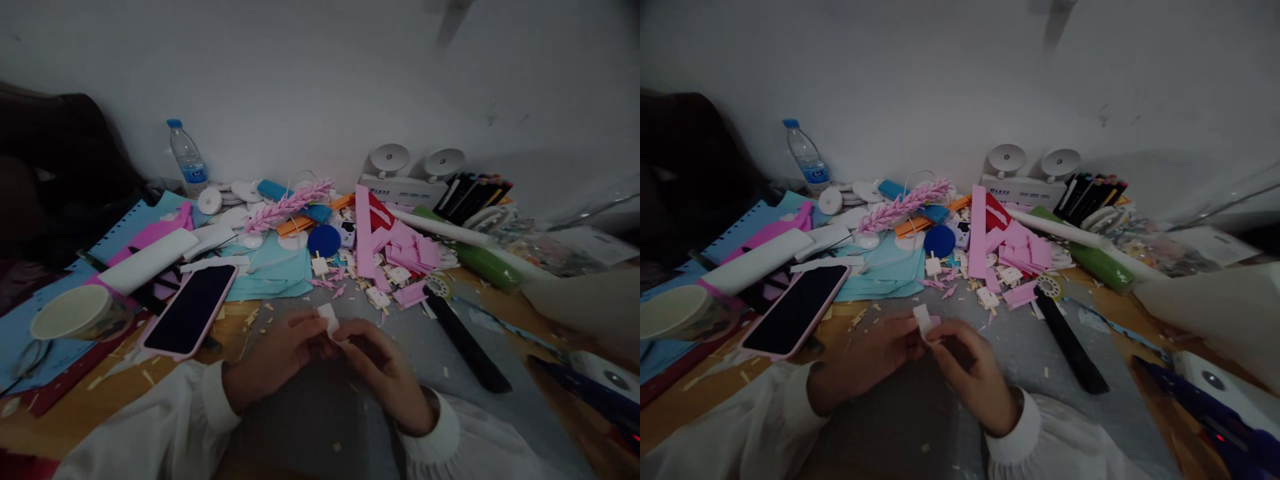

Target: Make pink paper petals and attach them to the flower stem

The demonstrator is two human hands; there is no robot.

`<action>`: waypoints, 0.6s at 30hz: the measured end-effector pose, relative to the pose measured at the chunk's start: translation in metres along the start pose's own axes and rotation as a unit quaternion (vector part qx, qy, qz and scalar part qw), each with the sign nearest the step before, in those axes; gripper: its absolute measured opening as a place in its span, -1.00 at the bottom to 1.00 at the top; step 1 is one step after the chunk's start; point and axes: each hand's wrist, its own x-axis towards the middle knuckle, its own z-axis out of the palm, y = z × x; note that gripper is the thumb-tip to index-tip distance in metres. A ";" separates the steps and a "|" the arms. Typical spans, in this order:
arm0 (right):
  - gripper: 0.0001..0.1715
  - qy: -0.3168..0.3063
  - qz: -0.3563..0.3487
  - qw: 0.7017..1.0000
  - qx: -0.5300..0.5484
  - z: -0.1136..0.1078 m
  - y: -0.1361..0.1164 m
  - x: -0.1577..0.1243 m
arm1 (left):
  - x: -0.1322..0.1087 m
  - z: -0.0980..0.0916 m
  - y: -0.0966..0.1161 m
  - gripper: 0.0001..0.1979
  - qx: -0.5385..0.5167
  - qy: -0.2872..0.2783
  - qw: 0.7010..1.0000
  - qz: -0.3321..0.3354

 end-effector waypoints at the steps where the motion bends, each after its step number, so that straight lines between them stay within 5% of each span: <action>1: -0.89 -0.006 -0.005 1.000 -0.016 0.000 0.001 0.000 | -0.001 0.000 0.000 -0.92 0.019 0.006 1.000 0.003; 7: -0.87 -0.035 -0.047 0.990 -0.124 -0.001 0.004 -0.004 | -0.002 0.004 0.001 -0.89 0.154 0.092 0.984 0.013; 11: -0.84 0.016 -0.027 0.992 -0.124 -0.001 -0.001 -0.006 | -0.002 0.008 0.005 -0.85 0.209 0.100 0.973 0.017; 14: -0.79 0.046 0.014 0.996 -0.074 -0.001 -0.002 -0.004 | -0.004 0.010 0.006 -0.85 0.263 0.088 0.961 0.018; 18: -0.72 0.005 0.054 0.998 -0.032 0.000 0.001 -0.003 | -0.007 0.009 0.002 -0.87 0.339 0.027 0.940 0.016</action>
